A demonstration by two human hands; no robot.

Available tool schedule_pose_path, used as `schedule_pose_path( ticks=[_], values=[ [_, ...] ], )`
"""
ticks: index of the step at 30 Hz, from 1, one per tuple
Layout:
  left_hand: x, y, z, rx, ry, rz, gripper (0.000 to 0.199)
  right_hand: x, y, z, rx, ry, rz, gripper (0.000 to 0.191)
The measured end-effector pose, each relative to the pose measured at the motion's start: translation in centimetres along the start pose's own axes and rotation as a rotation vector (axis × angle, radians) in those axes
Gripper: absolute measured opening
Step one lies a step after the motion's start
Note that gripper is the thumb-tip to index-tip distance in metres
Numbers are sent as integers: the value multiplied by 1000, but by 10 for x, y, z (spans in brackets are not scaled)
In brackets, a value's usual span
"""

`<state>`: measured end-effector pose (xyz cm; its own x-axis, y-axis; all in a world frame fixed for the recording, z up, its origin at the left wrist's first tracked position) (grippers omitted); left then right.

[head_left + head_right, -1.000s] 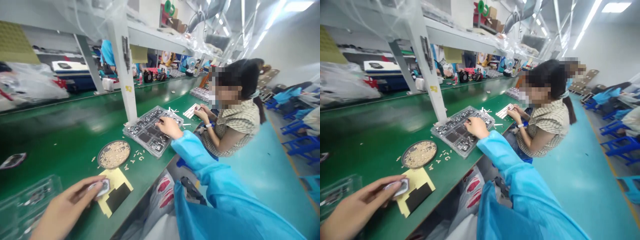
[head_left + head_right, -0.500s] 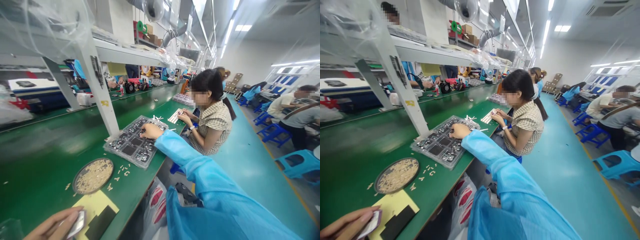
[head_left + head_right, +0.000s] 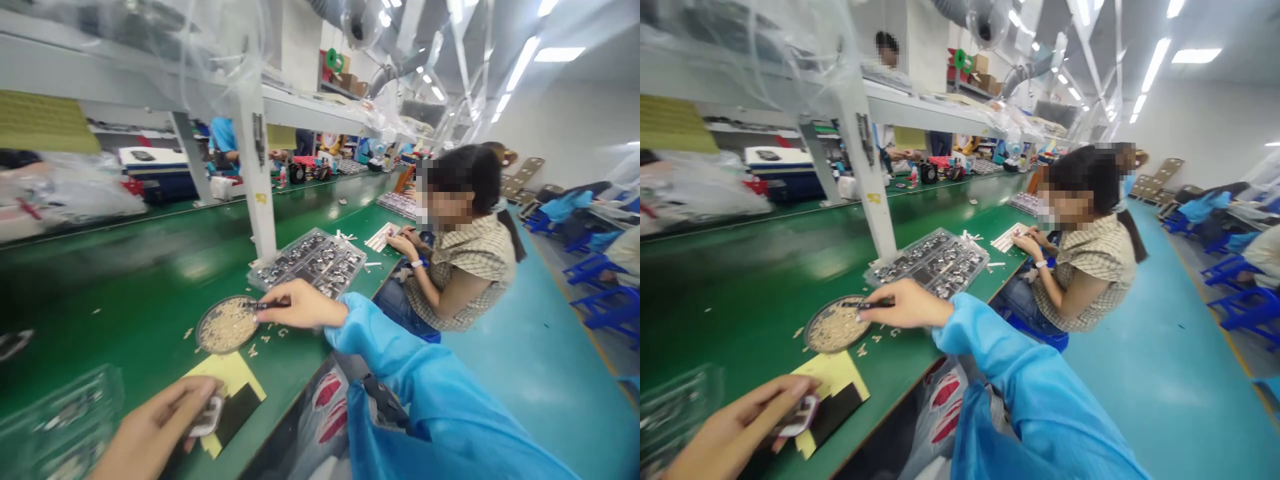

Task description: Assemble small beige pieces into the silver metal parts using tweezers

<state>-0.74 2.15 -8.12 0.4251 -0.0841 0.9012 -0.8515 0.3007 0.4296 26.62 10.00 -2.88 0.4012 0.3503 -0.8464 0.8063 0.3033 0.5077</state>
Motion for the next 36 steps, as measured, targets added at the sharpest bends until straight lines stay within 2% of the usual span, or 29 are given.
schedule_pose_path(
  ticks=[2,4,6,9,11,14,17,20,22,24,27,31,36],
  values=[
    [16,-7,5,-26,6,112,52,-9,-37,1,-157,35,-206,44],
    [24,-11,7,-64,-2,216,52,-12,-64,-2,-221,9,-332,57],
    [24,-11,6,-29,14,304,51,-11,-82,-9,-192,-48,-436,60],
    [22,-6,5,80,44,400,49,-10,-94,-17,-91,-87,-532,47],
    [22,-4,4,103,57,454,48,-11,-98,-16,-79,-67,-541,40],
    [24,-4,5,68,111,544,48,-16,-99,-10,-100,-30,-531,30],
    [25,-4,6,45,144,642,50,-16,-96,-7,-13,-75,-521,26],
    [23,-1,5,90,100,682,50,-13,-87,-3,96,-142,-569,27],
    [23,2,5,135,47,643,42,-9,-78,1,112,-167,-584,28],
    [24,4,5,162,4,577,34,-7,-70,8,104,-191,-544,28],
    [23,2,4,206,-14,530,37,-5,-64,18,40,-213,-492,28],
    [19,-2,2,287,-31,468,33,-6,-66,27,-109,-233,-482,23],
    [16,-3,2,317,-12,436,28,-11,-71,30,-130,-286,-439,24]
  ],
)
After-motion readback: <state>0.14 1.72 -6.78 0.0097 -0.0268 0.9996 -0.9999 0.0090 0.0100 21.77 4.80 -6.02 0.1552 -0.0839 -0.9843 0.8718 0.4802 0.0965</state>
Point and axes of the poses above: each hand's wrist, its own z-axis away from the middle knuckle, its own y-axis out of the back of the hand, x = y × z, the point moved 1 cm from there along -z, towards the middle knuckle, and after that the axes turned 7 degrees about -y, right-handed, at the moved point
